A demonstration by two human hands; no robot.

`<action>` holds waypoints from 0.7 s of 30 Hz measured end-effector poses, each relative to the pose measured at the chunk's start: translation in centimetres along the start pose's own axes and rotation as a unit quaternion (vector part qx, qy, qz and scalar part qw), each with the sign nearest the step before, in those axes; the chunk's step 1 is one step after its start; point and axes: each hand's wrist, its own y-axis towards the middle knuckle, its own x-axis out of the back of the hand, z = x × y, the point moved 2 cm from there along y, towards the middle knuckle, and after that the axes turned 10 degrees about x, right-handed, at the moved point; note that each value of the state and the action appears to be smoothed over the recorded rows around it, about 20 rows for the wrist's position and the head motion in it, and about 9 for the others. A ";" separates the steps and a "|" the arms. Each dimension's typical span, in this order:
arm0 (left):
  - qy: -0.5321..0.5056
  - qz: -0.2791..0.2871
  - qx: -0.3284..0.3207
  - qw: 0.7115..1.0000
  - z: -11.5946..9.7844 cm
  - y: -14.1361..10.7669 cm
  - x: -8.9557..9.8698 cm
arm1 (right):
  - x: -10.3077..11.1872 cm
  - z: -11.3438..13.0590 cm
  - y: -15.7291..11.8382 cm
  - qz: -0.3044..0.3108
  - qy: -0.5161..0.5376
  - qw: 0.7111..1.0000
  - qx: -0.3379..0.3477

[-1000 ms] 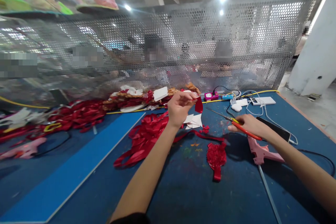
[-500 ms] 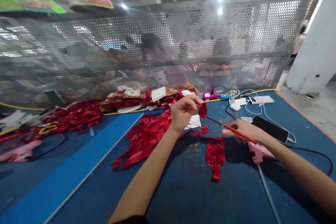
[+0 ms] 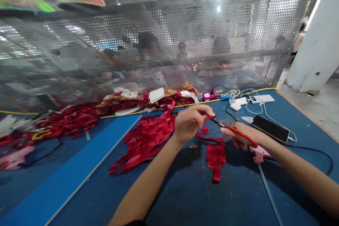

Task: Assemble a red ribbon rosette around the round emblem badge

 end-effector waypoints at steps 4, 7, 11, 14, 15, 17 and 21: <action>-0.003 -0.005 0.004 1.000 -0.6 0.2 -0.2 | 0.0 0.2 0.1 -0.043 -0.068 0.997 -0.010; -0.049 -0.005 -0.009 0.999 -1.9 0.4 -0.2 | 0.0 -0.5 0.9 -0.108 -0.130 0.985 -0.040; -0.093 -0.001 -0.024 0.995 -3.7 0.7 0.0 | 0.3 -2.5 2.0 -0.174 -0.186 0.962 -0.100; -0.092 -0.026 0.039 0.995 -3.7 1.0 0.4 | 1.0 -4.1 2.5 -0.224 -0.195 0.950 -0.100; -0.080 -0.040 0.085 0.992 -3.4 1.0 0.4 | 1.2 -4.4 2.5 -0.239 -0.194 0.948 -0.081; -0.051 -0.065 0.191 0.978 -2.4 1.1 0.4 | 1.6 -4.6 2.6 -0.267 -0.187 0.945 -0.025; -0.046 -0.061 0.351 0.933 -0.3 0.9 -0.2 | 1.5 -3.6 2.2 -0.303 -0.144 0.937 0.096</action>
